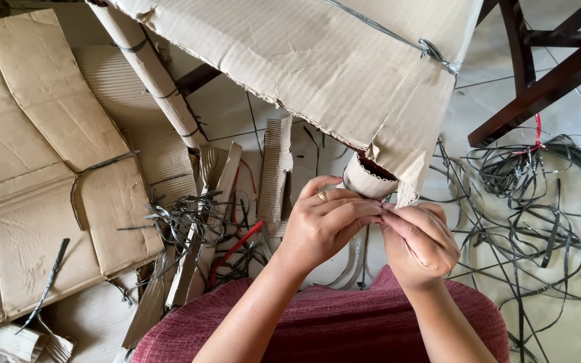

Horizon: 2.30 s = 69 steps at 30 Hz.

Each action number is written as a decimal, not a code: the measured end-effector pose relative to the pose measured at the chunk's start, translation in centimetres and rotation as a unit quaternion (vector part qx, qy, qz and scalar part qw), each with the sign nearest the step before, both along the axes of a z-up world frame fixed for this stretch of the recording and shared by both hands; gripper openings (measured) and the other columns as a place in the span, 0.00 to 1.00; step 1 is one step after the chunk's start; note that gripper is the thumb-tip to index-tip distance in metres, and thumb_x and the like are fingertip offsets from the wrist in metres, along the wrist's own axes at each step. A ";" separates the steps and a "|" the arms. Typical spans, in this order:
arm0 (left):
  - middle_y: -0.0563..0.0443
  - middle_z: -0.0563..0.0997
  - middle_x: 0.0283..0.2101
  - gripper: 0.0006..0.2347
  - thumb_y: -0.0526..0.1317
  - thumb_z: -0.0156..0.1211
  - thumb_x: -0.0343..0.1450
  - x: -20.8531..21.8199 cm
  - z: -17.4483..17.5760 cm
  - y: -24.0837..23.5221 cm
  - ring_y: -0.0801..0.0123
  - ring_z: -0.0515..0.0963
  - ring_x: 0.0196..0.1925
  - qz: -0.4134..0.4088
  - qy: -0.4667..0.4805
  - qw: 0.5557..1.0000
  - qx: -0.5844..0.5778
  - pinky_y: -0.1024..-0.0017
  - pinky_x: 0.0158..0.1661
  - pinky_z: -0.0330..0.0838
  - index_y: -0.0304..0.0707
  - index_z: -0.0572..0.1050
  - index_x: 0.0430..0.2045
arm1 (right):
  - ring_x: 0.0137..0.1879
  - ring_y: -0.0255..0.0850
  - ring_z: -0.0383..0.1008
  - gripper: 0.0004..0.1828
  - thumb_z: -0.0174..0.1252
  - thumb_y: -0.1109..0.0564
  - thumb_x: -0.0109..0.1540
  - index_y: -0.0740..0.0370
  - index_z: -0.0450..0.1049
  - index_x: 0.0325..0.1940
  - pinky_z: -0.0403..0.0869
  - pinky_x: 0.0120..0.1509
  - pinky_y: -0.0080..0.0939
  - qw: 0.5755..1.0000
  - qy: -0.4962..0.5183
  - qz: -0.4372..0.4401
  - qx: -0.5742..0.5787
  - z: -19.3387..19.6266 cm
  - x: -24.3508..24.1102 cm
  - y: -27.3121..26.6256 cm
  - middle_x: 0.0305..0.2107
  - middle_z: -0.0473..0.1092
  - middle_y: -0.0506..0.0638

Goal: The person sits on the floor and uses scissors to cut a black wire. They then wrap the wire around a cardboard tube attached to a wooden frame and tie it to secure the tube in place.

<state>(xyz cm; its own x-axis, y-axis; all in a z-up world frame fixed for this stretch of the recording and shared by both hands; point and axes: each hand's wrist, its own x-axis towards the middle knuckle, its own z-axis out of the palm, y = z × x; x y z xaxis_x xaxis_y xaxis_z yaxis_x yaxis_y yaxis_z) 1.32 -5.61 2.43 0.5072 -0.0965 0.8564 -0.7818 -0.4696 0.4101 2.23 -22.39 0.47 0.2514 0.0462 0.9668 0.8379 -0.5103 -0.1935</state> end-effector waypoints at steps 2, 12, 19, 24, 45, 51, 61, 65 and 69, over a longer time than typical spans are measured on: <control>0.62 0.84 0.32 0.01 0.38 0.64 0.73 0.0 0.0 0.0 0.71 0.84 0.36 -0.003 -0.002 1.000 -0.003 0.61 0.57 0.73 0.46 0.81 0.33 | 0.27 0.46 0.76 0.11 0.77 0.74 0.53 0.67 0.82 0.24 0.73 0.37 0.44 1.000 0.003 0.007 0.004 -0.1 -0.1 0.1 0.25 0.78 0.57; 0.63 0.80 0.32 0.03 0.37 0.64 0.72 0.3 -0.5 0.2 0.69 0.78 0.39 0.085 -0.035 0.994 0.057 0.64 0.50 0.69 0.48 0.75 0.30 | 0.26 0.42 0.71 0.09 0.74 0.74 0.55 0.66 0.83 0.28 0.72 0.39 0.43 0.999 0.022 0.033 0.000 -0.3 -0.4 0.0 0.23 0.75 0.54; 0.61 0.78 0.31 0.03 0.35 0.61 0.73 0.3 -0.7 -0.4 0.67 0.76 0.37 0.081 0.007 0.997 0.015 0.65 0.48 0.63 0.46 0.75 0.31 | 0.25 0.42 0.74 0.09 0.72 0.76 0.56 0.66 0.84 0.28 0.71 0.38 0.45 0.999 -0.031 0.005 -0.042 -0.4 0.7 0.0 0.22 0.75 0.53; 0.58 0.78 0.29 0.02 0.34 0.62 0.73 0.0 0.3 -0.3 0.67 0.77 0.38 0.073 0.045 0.996 0.015 0.62 0.50 0.61 0.42 0.75 0.33 | 0.26 0.43 0.74 0.08 0.72 0.71 0.60 0.63 0.84 0.29 0.70 0.37 0.43 0.995 -0.069 0.013 -0.067 -0.6 1.5 -0.3 0.26 0.76 0.53; 0.45 0.87 0.32 0.08 0.39 0.71 0.67 -2.8 -1.0 -1.0 0.61 0.86 0.40 -0.085 0.423 0.866 -0.255 0.62 0.47 0.77 0.38 0.83 0.37 | 0.37 0.56 0.77 0.02 0.61 0.63 0.67 0.64 0.77 0.39 0.77 0.47 0.50 0.957 0.285 0.043 -0.015 -1.5 -0.8 -1.0 0.32 0.69 0.55; 0.51 0.83 0.23 0.06 0.40 0.72 0.68 -2.1 -2.4 -1.8 0.73 0.81 0.28 -0.050 0.429 0.856 -0.283 0.72 0.38 0.77 0.38 0.83 0.29 | 0.37 0.56 0.78 0.01 0.65 0.63 0.64 0.63 0.79 0.38 0.77 0.45 0.50 0.963 0.269 0.031 -0.012 -0.5 -1.1 -0.5 0.31 0.69 0.55; 0.56 0.83 0.23 0.05 0.40 0.64 0.72 -1.7 -1.4 -1.6 0.68 0.79 0.28 0.008 0.343 0.917 -0.202 0.75 0.36 0.71 0.45 0.78 0.26 | 0.31 0.50 0.73 0.12 0.65 0.54 0.67 0.61 0.75 0.33 0.75 0.41 0.43 0.978 0.191 -0.050 -0.072 -1.7 -0.2 -1.3 0.26 0.67 0.49; 0.49 0.79 0.23 0.03 0.35 0.63 0.72 -0.7 -2.8 -1.2 0.59 0.77 0.28 0.028 0.308 0.930 -0.200 0.66 0.37 0.73 0.44 0.77 0.27 | 0.31 0.50 0.70 0.11 0.62 0.60 0.70 0.64 0.72 0.34 0.74 0.43 0.42 0.980 0.186 -0.042 -0.065 -2.6 0.8 -2.0 0.27 0.64 0.50; 0.51 0.79 0.23 0.05 0.33 0.63 0.72 -0.1 -3.8 -1.3 0.59 0.78 0.29 0.029 0.298 0.931 -0.211 0.67 0.39 0.74 0.44 0.76 0.26 | 0.35 0.58 0.71 0.12 0.60 0.60 0.71 0.67 0.71 0.35 0.74 0.46 0.47 0.983 0.174 -0.038 -0.052 -2.3 2.0 -1.5 0.29 0.65 0.56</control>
<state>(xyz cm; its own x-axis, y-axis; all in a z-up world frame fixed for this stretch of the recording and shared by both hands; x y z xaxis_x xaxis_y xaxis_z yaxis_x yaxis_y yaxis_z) 1.21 -6.88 -1.39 0.8981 0.2265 0.3771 -0.3352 -0.2028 0.9201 4.27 -23.92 -1.78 0.5725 0.1079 0.8128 0.6892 -0.6003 -0.4057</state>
